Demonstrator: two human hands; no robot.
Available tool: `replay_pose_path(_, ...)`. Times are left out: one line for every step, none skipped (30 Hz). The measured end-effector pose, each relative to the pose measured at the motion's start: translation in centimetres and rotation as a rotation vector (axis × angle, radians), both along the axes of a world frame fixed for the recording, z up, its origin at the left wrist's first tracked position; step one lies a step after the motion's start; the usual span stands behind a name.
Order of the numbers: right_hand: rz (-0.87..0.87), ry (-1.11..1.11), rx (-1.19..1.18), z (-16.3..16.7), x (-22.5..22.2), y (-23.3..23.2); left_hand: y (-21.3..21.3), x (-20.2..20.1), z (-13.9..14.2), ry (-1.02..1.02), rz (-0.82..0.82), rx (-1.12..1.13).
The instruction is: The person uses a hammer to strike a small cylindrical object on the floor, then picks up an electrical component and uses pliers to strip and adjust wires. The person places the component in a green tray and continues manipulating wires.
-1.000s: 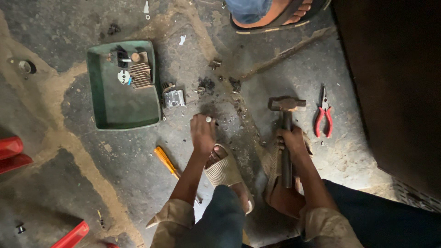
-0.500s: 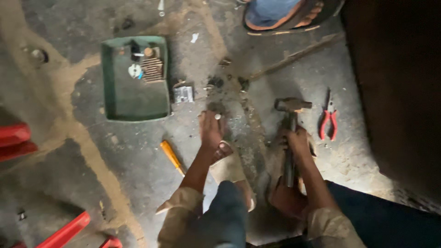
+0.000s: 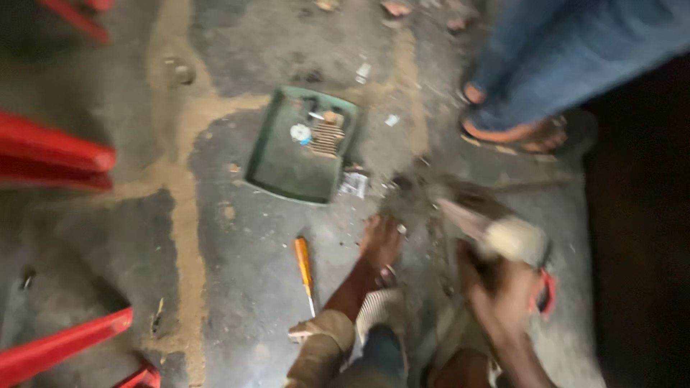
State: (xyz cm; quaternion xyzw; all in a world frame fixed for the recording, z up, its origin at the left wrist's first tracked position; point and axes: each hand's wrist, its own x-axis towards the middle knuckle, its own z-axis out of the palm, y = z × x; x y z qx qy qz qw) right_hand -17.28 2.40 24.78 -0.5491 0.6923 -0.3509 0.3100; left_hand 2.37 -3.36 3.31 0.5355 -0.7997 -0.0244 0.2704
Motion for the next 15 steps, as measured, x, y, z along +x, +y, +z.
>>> replay_pose_path(-0.093,-0.141,-0.031,0.4,-0.3,0.3,0.0,0.2,0.2,0.040,0.016,0.004)
replay_pose_path(-0.151,-0.253,-0.156,0.3,-1.1,0.7,0.3,0.4,0.3,0.080,0.038,0.035)
replay_pose_path(-0.156,-0.284,-0.263,-0.6,-1.9,1.0,0.9,0.7,0.3,0.127,0.046,0.077)
replay_pose_path(-0.107,-0.232,-0.316,-2.3,-2.6,1.5,1.4,0.9,0.3,0.120,0.043,0.107)
replay_pose_path(0.010,-0.093,-0.296,-4.6,-3.0,1.7,1.8,0.9,0.2,0.123,0.029,0.123)
replay_pose_path(0.151,0.067,-0.281,-7.2,-3.0,1.8,2.0,0.9,0.2,0.125,0.014,0.125)
replay_pose_path(0.279,0.237,-0.226,-9.7,-3.0,1.8,2.1,0.9,0.2,0.146,0.023,0.094)
replay_pose_path(0.424,0.518,-0.081,-12.0,-2.2,1.8,2.1,0.8,0.1,0.160,0.037,0.070)
replay_pose_path(0.558,0.760,0.051,-13.3,-2.0,1.9,2.0,0.7,0.1,0.171,0.050,0.065)
replay_pose_path(0.559,0.803,0.104,-14.0,-1.3,1.9,1.9,0.7,0.1,0.286,0.119,0.212)
replay_pose_path(0.430,0.692,0.129,-13.7,-1.3,1.8,1.6,0.4,0.0,0.410,0.179,0.330)
replay_pose_path(0.298,0.563,0.119,-12.9,-0.8,1.7,1.0,0.4,-0.2,0.517,0.235,0.420)
replay_pose_path(0.181,0.421,0.109,-11.5,-0.3,1.4,0.4,0.6,-0.3,0.344,0.189,0.309)
replay_pose_path(0.229,0.334,0.036,-9.8,-0.1,0.1,0.2,0.6,-0.6,0.192,0.159,0.238)
replay_pose_path(0.275,0.251,0.028,-7.9,0.0,-0.2,1.0,0.5,-0.9,0.049,0.121,0.231)
